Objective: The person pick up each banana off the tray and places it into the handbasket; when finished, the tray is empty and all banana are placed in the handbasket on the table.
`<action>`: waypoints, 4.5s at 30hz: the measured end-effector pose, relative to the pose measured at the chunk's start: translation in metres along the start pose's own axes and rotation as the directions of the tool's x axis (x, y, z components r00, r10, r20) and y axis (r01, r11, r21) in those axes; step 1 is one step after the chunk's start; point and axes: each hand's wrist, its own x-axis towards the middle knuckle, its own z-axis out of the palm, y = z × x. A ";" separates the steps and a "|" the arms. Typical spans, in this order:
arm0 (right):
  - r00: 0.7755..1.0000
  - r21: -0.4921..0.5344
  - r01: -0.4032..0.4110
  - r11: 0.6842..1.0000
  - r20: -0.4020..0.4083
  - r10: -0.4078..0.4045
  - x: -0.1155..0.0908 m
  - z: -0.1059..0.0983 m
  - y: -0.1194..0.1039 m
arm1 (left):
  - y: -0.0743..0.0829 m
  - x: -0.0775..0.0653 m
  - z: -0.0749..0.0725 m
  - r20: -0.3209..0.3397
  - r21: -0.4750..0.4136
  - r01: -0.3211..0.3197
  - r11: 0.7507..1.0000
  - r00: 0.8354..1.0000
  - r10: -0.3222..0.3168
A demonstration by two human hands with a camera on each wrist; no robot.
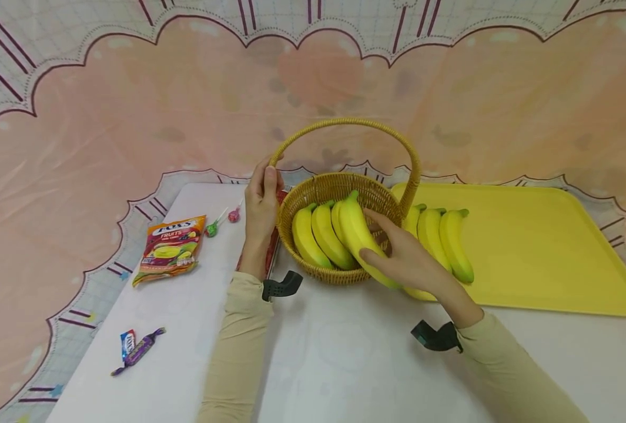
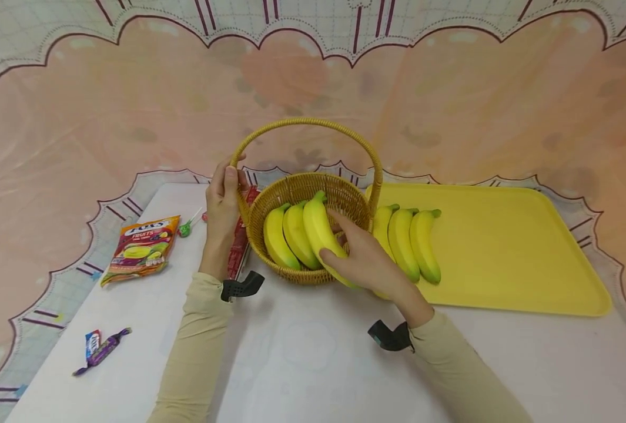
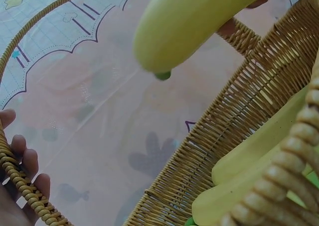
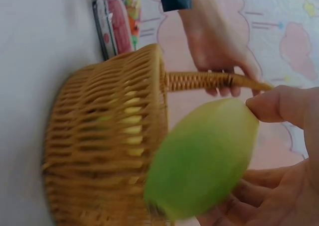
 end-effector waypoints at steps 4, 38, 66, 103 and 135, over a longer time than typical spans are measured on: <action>0.998 0.014 -0.029 0.999 0.053 0.028 0.024 0.003 -0.014 | 0.000 0.000 0.000 -0.003 -0.005 0.005 1.000 1.000 -0.005; 0.930 -0.221 -0.113 0.969 0.320 0.182 0.133 0.054 -0.046 | 0.001 0.002 -0.001 0.008 0.012 0.046 0.999 0.999 -0.047; 0.999 0.132 -0.019 0.991 -0.048 0.025 0.021 -0.012 0.041 | 0.000 -0.001 -0.001 -0.006 0.032 0.017 0.999 1.000 -0.017; 0.874 -0.035 -0.484 0.875 0.029 0.485 -0.018 -0.069 0.145 | 0.000 0.000 0.000 -0.026 0.026 -0.012 1.000 1.000 0.013; 0.973 -0.088 -0.224 0.971 -0.082 0.217 -0.073 -0.036 0.089 | -0.001 -0.001 0.000 -0.013 0.013 0.007 1.000 1.000 -0.007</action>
